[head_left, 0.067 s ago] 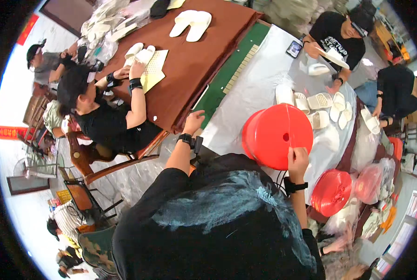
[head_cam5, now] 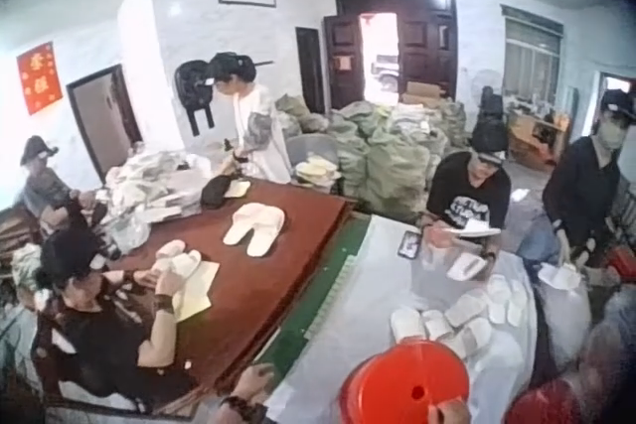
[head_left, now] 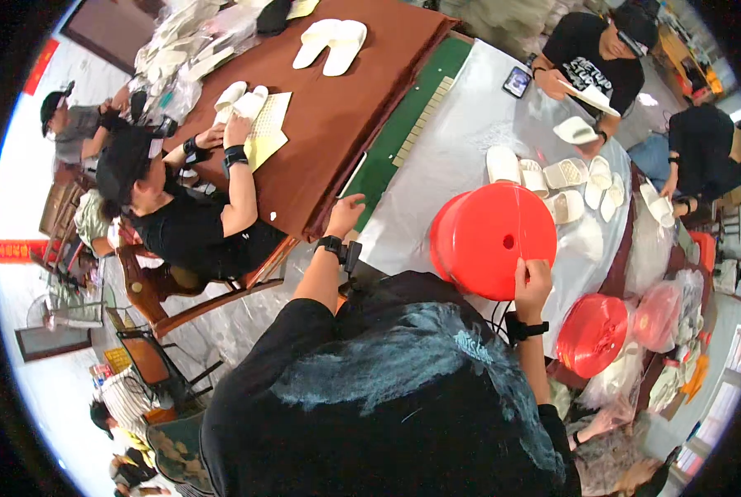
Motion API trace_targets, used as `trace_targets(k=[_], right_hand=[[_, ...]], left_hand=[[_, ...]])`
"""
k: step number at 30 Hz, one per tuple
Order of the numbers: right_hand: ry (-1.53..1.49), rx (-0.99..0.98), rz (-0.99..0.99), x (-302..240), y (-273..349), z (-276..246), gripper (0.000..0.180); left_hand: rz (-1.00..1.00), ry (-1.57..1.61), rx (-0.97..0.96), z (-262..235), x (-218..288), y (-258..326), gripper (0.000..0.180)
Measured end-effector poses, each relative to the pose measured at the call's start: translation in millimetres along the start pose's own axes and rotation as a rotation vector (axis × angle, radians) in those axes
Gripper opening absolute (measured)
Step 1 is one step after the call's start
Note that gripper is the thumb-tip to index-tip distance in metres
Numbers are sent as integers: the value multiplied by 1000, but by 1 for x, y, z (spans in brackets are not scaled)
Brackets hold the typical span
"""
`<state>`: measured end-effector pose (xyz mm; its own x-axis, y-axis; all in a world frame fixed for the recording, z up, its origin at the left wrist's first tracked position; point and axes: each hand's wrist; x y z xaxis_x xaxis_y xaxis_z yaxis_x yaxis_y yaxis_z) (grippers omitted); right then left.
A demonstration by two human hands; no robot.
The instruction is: Assembling white slippers by hand at a workstation.
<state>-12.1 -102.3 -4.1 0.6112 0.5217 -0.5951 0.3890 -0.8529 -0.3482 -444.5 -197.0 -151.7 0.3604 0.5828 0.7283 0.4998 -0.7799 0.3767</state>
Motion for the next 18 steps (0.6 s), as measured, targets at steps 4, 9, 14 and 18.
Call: trace_targets(k=[4, 9, 14, 18], right_hand=[[13, 104, 84, -3, -1, 6, 26], [8, 195, 216, 3, 13, 25, 25], [274, 239, 156, 2, 11, 38, 22], [279, 204, 168, 0, 12, 33, 25]], left_hand=[[197, 17, -93, 8, 24, -41, 39], [253, -122, -303, 35, 107, -88, 37], [500, -258, -465, 91, 181, -123, 36], [791, -438, -549, 156, 214, -169, 41]])
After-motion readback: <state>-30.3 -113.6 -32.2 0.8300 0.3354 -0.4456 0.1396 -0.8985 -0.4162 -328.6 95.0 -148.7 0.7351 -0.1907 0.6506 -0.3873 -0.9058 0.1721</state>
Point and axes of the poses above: each hand's wrist, its own y-axis away from the middle knuckle, its own z-axis out of the palm, x = y × z, and after that the axes turned 4 degrees about -x, right-handed
